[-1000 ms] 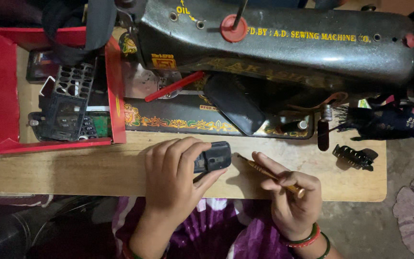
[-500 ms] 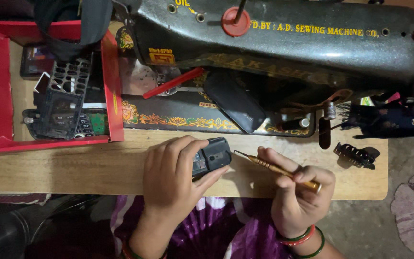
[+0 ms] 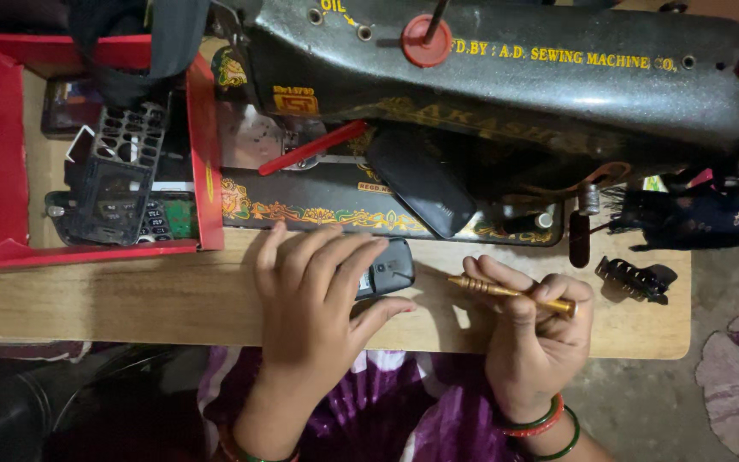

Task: The person uses a small screwdriver to unscrew and open the back cover of a mobile phone. They remove the battery and continue to manipulate the phone's internal components with the screwdriver.

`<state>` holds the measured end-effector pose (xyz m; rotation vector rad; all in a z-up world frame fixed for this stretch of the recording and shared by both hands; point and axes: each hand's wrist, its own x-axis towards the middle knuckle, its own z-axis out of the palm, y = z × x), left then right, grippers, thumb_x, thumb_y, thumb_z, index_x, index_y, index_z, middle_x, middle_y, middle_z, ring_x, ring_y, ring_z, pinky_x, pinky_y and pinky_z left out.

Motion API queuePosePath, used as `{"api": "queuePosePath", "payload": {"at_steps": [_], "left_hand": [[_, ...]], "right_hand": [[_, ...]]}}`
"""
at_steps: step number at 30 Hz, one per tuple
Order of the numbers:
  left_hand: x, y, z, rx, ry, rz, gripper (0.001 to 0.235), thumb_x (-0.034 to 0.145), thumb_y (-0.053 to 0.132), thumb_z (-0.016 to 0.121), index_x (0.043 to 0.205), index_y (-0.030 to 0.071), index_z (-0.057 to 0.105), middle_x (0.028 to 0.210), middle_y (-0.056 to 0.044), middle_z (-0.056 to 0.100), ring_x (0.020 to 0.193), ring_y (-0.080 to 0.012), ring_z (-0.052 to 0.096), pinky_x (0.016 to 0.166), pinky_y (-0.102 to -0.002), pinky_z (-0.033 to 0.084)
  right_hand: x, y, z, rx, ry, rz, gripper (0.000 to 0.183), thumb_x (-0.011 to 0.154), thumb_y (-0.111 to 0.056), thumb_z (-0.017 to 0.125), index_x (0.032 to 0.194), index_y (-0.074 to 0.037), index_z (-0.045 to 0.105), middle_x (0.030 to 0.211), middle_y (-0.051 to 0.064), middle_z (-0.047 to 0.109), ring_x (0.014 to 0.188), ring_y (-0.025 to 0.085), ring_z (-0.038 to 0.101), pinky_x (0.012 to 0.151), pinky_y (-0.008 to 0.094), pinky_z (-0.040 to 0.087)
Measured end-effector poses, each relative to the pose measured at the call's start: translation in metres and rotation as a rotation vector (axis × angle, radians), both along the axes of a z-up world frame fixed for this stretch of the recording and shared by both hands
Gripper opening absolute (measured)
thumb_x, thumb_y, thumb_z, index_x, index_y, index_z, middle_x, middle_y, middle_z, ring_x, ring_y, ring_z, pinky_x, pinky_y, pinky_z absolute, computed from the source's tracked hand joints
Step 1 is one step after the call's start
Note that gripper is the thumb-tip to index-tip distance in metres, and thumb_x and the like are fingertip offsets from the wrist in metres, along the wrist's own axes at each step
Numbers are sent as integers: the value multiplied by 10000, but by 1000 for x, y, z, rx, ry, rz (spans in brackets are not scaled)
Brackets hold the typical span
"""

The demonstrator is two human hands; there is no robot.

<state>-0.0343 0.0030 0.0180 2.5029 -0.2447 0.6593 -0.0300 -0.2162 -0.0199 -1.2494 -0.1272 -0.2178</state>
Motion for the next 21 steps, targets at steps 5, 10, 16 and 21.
{"api": "queuePosePath", "payload": {"at_steps": [5,10,16,21], "left_hand": [[-6,-15,-5,-77,-62,-39,422,857,352,856,1193,135,722,1136,26,659,1135,-197,590,1037,-433,402],[-9,-18,-13,-119,-83,-67,238,914,198,819,1139,151,757,1061,35,682,1042,-191,628,931,-384,457],[-7,-7,-6,-117,-7,-68,151,909,162,726,1057,158,756,1030,34,718,1008,-199,658,908,-405,454],[12,18,8,-132,104,121,57,924,200,750,965,166,771,953,24,741,904,-203,665,825,-394,446]], "right_hand": [[-5,1,0,-72,7,-1,194,1099,-62,559,1151,-51,372,1246,354,662,1179,412,702,1068,575,579],[-10,-1,0,-92,4,35,192,1090,-58,551,1157,-45,372,1228,355,678,1140,418,724,1052,539,587],[-9,-6,-3,-55,-4,26,176,1097,-53,537,1161,-49,373,1232,341,674,1152,409,722,1051,531,597],[-3,-14,-5,-59,-14,-60,186,1111,-42,548,1167,-48,371,1235,339,677,1148,387,718,1064,528,597]]}}
